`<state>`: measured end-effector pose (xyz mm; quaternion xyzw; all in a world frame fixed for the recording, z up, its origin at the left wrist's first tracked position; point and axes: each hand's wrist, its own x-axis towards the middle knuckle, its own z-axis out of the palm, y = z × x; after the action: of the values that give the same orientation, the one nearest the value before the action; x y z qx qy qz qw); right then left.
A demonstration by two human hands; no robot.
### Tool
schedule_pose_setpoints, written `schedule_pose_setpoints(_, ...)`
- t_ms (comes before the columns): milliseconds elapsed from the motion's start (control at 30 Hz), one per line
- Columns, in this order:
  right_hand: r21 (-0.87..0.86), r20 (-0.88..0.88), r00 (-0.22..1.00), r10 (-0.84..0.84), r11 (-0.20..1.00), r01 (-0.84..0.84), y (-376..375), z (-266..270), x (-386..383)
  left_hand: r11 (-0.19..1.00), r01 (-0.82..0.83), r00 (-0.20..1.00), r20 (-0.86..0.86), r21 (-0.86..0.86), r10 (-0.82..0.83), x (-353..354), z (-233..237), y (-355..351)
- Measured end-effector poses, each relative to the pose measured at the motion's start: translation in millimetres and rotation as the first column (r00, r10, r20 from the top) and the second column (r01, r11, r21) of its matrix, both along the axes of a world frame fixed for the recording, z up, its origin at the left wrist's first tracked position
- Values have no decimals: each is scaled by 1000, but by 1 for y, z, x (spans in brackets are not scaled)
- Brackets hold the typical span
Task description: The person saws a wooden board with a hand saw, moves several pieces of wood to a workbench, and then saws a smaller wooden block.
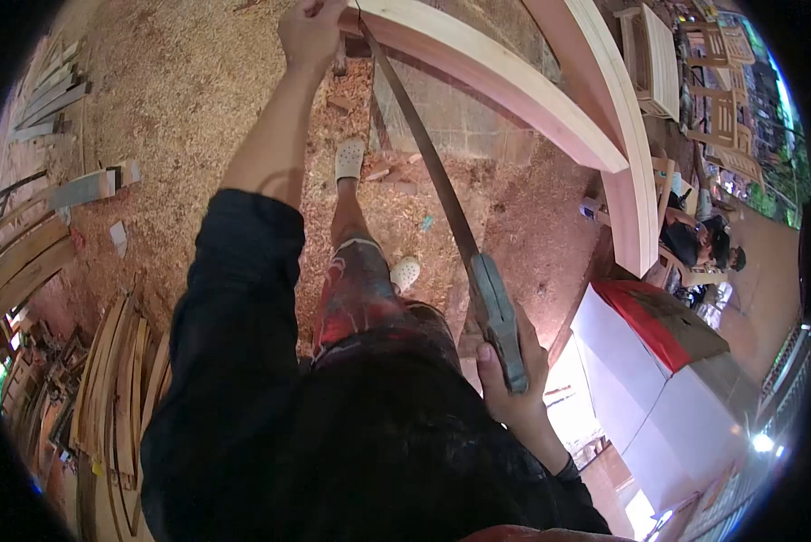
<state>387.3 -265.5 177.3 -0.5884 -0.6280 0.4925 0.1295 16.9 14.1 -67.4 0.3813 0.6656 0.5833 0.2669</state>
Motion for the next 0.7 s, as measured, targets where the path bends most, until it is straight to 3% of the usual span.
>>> schedule_pose_setpoints(100,274,-59,994,96,959,-77,52,-69,-35,996,-87,993,84,25,84,15,14,0)
schedule_pose_setpoints(133,306,-69,994,81,950,-56,85,-97,-62,997,-73,993,99,28,70,17,11,0)
schedule_pose_setpoints(167,183,-173,985,8,983,24,126,-108,-100,997,-66,991,115,43,61,19,11,4)
schedule_pose_setpoints(233,264,-315,949,-9,960,97,185,-146,-151,994,-87,987,138,60,78,15,14,0)
schedule_pose_setpoints(300,317,-271,961,47,947,43,227,-112,-179,995,-52,991,130,83,41,6,-4,6)
schedule_pose_setpoints(367,233,-123,991,46,972,-16,238,-83,-184,982,-56,983,184,178,23,8,-3,5)
schedule_pose_setpoints(400,187,-45,997,55,981,-45,236,-74,-183,988,-48,992,123,148,30,7,-1,4)
schedule_pose_setpoints(467,276,-183,983,3,960,49,181,-94,-147,996,-49,999,15,80,48,6,-1,3)
schedule_pose_setpoints(500,131,-234,970,-65,987,97,142,-75,-121,994,-42,997,64,101,35,8,-2,3)
schedule_pose_setpoints(567,79,-143,989,-28,996,40,69,-69,-59,992,-26,987,162,122,6,9,-4,2)
schedule_pose_setpoints(600,135,-70,997,34,991,-25,30,-67,-26,996,-82,986,149,42,75,6,-8,5)
schedule_pose_setpoints(667,34,-21,1000,-21,999,22,-25,-55,16,993,-57,994,101,100,47,6,-14,3)
schedule_pose_setpoints(700,67,-15,1000,-7,998,8,-24,-52,16,990,-34,997,76,136,24,4,-18,7)
